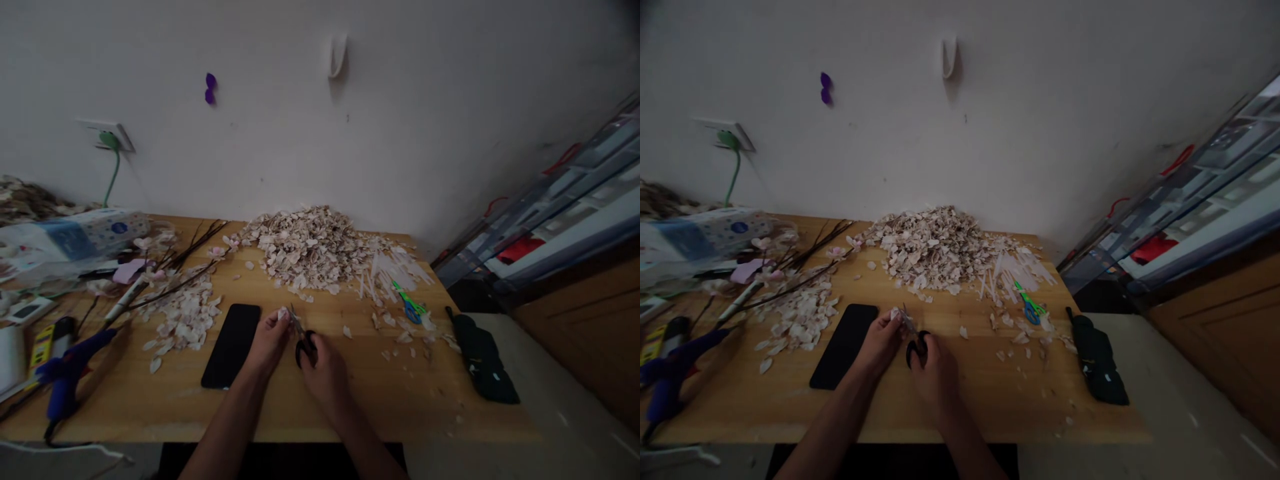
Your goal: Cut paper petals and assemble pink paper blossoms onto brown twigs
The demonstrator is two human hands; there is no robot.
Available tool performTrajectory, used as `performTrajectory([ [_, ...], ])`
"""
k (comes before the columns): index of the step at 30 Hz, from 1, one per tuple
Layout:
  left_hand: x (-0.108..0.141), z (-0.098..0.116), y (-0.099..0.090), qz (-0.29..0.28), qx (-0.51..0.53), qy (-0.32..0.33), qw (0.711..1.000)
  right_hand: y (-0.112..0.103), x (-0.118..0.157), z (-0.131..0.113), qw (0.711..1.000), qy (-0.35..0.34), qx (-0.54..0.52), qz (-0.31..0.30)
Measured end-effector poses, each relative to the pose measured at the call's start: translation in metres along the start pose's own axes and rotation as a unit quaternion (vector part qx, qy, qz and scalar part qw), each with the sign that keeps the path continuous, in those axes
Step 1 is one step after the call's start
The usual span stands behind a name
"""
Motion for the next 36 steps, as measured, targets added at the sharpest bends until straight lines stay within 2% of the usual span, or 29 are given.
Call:
performTrajectory([
  [16, -0.002, 0.007, -0.014, -0.011, -0.111, 0.029, 0.993, -0.001, 0.0, 0.001, 1.0, -0.004, 0.009, -0.002],
  [21, -0.001, 0.008, -0.014, -0.011, -0.095, 0.011, 0.995, -0.002, 0.0, 0.001, 1.0, -0.01, 0.009, -0.001],
  [29, 0.003, 0.011, -0.002, -0.035, -0.006, -0.021, 0.999, 0.001, 0.001, 0.001, 1.0, -0.009, 0.012, 0.004],
  [36, -0.002, 0.007, -0.009, -0.029, -0.022, -0.012, 0.999, -0.002, 0.001, -0.004, 1.0, -0.013, 0.02, -0.006],
])
Point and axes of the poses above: each hand's wrist, its own x-axis away from the middle knuckle, its own y-axis out of the palm, z = x × y, the point moved 2 cm from there along -x, towards the middle knuckle, and after that the axes turned 7 degrees about z, right-handed, at the moved point
